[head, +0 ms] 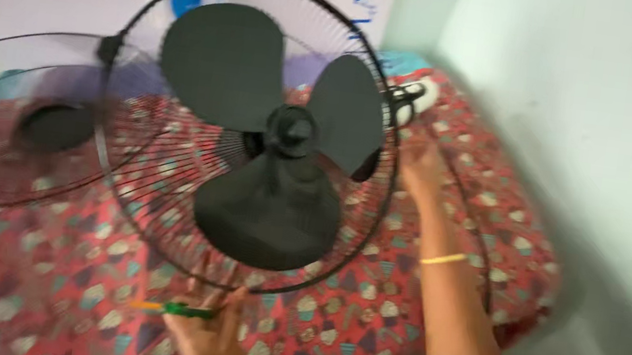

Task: The person removes the front grill of a black electric fan using a screwdriver, then unscrews the central hub cap to detach the fan blades. The removed parts are placed on the table beside the fan.

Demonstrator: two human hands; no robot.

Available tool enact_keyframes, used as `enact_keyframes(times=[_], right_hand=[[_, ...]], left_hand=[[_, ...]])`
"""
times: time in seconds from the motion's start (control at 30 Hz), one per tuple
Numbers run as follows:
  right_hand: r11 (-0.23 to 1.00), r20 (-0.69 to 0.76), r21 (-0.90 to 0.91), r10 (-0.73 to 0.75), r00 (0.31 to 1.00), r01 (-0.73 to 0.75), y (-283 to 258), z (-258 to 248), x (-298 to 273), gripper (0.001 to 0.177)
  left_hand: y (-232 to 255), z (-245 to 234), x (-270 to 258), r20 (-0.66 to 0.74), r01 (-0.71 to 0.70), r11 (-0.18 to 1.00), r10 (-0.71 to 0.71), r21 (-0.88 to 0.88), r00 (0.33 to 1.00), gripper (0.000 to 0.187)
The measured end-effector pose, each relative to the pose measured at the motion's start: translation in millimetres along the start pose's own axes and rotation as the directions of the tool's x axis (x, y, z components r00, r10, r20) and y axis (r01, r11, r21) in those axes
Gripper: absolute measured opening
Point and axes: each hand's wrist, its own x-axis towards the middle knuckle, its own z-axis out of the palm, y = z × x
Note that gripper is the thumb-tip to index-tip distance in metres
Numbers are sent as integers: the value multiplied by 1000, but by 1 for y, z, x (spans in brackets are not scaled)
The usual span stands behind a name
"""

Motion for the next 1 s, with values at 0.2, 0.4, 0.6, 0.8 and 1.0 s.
enact_keyframes(times=[0.2,0.4,0.6,0.8,1.0], right_hand=[[997,322,55,-74,944,59,31,28,-3,42],[979,363,-47,201,910,-198,-17,1,-48,23],[855,329,352,268,905,-381,-146,-26,-167,19],[751,462,392,339,819,-532,-200,0,-211,24],[944,230,250,157,960,-215,-182,32,-209,44]], left_hand=[[18,-5,19,-117,215,937,-190,273,975,49],[45,-47,117,-117,80,766,-7,638,993,64],[8,-101,239,-68,57,955,-39,290,997,51],[-66,-119,302,-150,-89,902,167,423,974,37],[-97,-111,318,-215,-81,793,260,604,941,44]])
